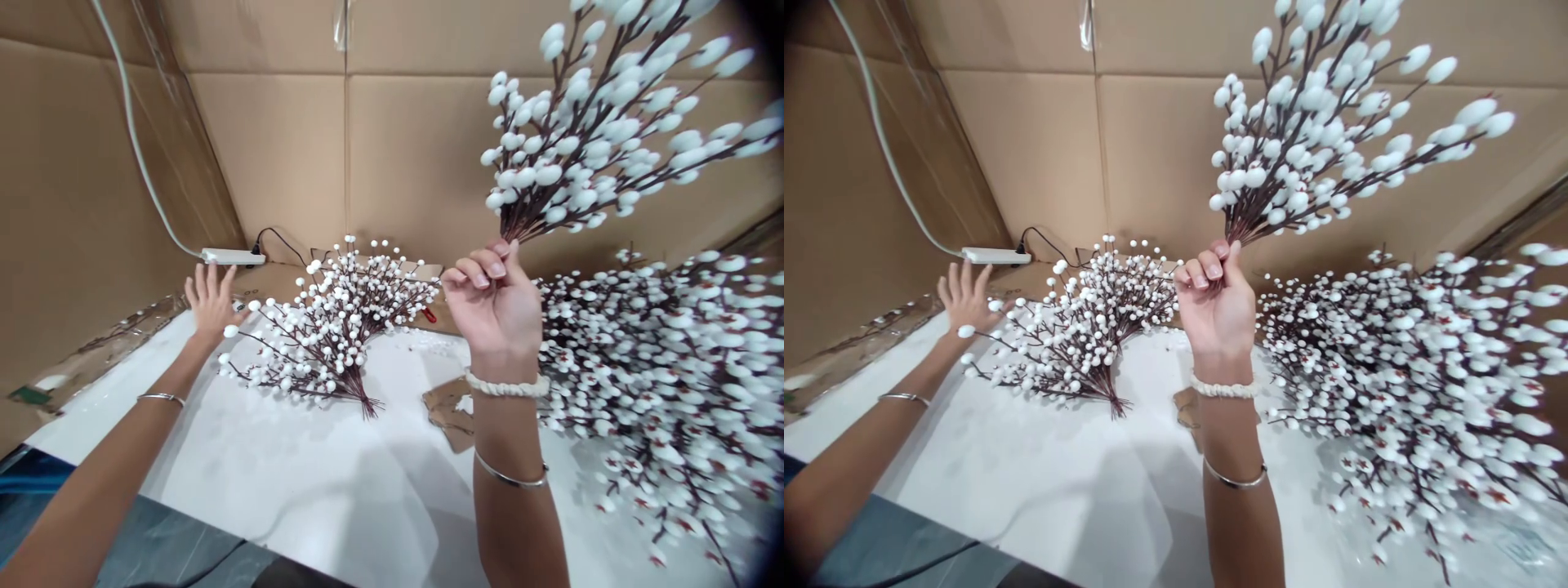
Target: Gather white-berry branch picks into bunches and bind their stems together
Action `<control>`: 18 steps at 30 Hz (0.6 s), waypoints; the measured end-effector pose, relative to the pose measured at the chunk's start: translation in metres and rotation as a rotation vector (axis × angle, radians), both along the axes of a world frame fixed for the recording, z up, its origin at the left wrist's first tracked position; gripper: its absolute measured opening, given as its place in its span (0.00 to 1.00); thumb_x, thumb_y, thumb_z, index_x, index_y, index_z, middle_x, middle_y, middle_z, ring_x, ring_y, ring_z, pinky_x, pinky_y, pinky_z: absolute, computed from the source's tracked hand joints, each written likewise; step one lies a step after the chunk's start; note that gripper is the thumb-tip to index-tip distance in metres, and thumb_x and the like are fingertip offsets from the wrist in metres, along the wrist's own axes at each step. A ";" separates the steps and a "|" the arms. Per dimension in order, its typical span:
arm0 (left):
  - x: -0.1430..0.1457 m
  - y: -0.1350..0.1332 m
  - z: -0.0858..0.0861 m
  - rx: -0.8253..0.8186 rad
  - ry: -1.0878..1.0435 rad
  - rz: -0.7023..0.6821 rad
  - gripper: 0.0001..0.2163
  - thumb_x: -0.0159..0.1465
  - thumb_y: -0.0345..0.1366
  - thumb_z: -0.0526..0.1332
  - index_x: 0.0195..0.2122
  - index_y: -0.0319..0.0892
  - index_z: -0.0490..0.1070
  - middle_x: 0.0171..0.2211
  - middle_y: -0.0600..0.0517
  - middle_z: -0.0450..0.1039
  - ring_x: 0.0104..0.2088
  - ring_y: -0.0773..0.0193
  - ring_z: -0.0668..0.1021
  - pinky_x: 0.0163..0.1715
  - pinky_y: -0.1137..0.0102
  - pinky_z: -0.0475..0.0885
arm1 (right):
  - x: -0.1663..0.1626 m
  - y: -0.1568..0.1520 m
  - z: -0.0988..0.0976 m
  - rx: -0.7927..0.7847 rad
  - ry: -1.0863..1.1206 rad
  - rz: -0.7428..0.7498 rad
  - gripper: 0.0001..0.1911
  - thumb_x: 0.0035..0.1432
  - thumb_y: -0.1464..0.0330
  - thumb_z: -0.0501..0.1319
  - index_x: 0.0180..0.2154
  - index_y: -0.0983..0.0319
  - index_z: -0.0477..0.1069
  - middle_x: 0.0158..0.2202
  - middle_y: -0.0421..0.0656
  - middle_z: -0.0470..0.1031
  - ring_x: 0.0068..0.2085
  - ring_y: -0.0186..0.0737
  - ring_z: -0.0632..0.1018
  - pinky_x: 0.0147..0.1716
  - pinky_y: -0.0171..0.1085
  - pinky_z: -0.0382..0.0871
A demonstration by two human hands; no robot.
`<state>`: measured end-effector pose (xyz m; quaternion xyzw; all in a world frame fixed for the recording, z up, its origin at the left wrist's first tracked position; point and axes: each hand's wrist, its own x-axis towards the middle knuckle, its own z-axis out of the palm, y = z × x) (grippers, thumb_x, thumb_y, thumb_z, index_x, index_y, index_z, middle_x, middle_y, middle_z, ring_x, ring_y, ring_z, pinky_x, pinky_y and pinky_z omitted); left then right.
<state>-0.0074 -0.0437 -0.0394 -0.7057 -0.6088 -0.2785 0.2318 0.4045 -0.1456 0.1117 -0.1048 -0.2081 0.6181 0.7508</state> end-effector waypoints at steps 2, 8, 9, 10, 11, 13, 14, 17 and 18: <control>0.008 0.000 -0.009 -0.068 0.018 -0.005 0.41 0.65 0.52 0.61 0.70 0.36 0.45 0.72 0.35 0.34 0.70 0.35 0.39 0.63 0.35 0.32 | -0.001 0.001 -0.001 -0.001 -0.015 -0.002 0.22 0.74 0.62 0.44 0.27 0.60 0.60 0.16 0.30 0.55 0.16 0.27 0.61 0.21 0.28 0.63; 0.030 0.002 -0.013 -0.130 -0.018 -0.036 0.39 0.66 0.55 0.56 0.71 0.38 0.45 0.72 0.35 0.34 0.70 0.34 0.36 0.57 0.28 0.27 | -0.004 0.001 0.000 -0.024 0.003 -0.035 0.22 0.73 0.61 0.44 0.26 0.61 0.60 0.16 0.31 0.55 0.16 0.27 0.60 0.21 0.28 0.63; 0.031 0.003 -0.012 -0.132 -0.040 -0.040 0.39 0.66 0.55 0.56 0.71 0.38 0.45 0.72 0.36 0.35 0.70 0.33 0.35 0.56 0.27 0.27 | -0.004 0.000 0.001 -0.030 0.007 -0.044 0.23 0.74 0.61 0.43 0.26 0.61 0.60 0.16 0.31 0.54 0.16 0.27 0.60 0.21 0.28 0.63; 0.031 0.004 -0.009 -0.135 -0.078 -0.037 0.39 0.66 0.56 0.57 0.71 0.39 0.45 0.72 0.36 0.35 0.70 0.32 0.35 0.55 0.26 0.28 | -0.005 -0.001 0.001 -0.033 0.008 -0.051 0.23 0.74 0.61 0.43 0.26 0.61 0.60 0.16 0.31 0.54 0.16 0.26 0.60 0.21 0.27 0.63; 0.031 0.005 -0.004 -0.142 -0.134 -0.026 0.40 0.65 0.56 0.57 0.71 0.39 0.46 0.72 0.36 0.35 0.69 0.30 0.35 0.54 0.24 0.29 | -0.005 -0.001 0.001 -0.032 0.003 -0.058 0.23 0.74 0.62 0.42 0.26 0.61 0.60 0.16 0.31 0.54 0.16 0.26 0.60 0.21 0.27 0.63; 0.029 0.004 0.014 -0.116 -0.292 -0.005 0.40 0.64 0.55 0.59 0.70 0.38 0.48 0.72 0.35 0.36 0.69 0.27 0.37 0.53 0.22 0.35 | -0.005 -0.002 0.001 -0.023 -0.018 -0.074 0.23 0.74 0.62 0.42 0.27 0.61 0.60 0.16 0.31 0.54 0.16 0.26 0.60 0.21 0.27 0.63; 0.029 0.001 0.026 -0.070 -0.376 -0.012 0.38 0.65 0.54 0.59 0.69 0.38 0.49 0.72 0.34 0.38 0.69 0.28 0.41 0.54 0.22 0.39 | -0.005 -0.002 0.001 -0.014 -0.033 -0.083 0.22 0.74 0.62 0.43 0.27 0.61 0.60 0.16 0.31 0.54 0.16 0.26 0.60 0.21 0.27 0.63; 0.042 -0.029 0.067 0.343 -0.525 -0.254 0.27 0.69 0.44 0.55 0.64 0.33 0.56 0.64 0.35 0.59 0.64 0.47 0.65 0.60 0.42 0.60 | -0.004 -0.001 0.000 0.011 -0.073 -0.108 0.22 0.74 0.62 0.44 0.27 0.61 0.60 0.17 0.31 0.53 0.17 0.27 0.59 0.22 0.27 0.63; 0.052 -0.045 0.080 0.456 -0.462 -0.352 0.24 0.68 0.41 0.57 0.62 0.35 0.59 0.62 0.39 0.64 0.63 0.51 0.67 0.60 0.46 0.63 | -0.003 -0.001 -0.001 0.014 -0.077 -0.115 0.22 0.74 0.62 0.44 0.27 0.61 0.60 0.17 0.31 0.53 0.17 0.27 0.59 0.22 0.27 0.63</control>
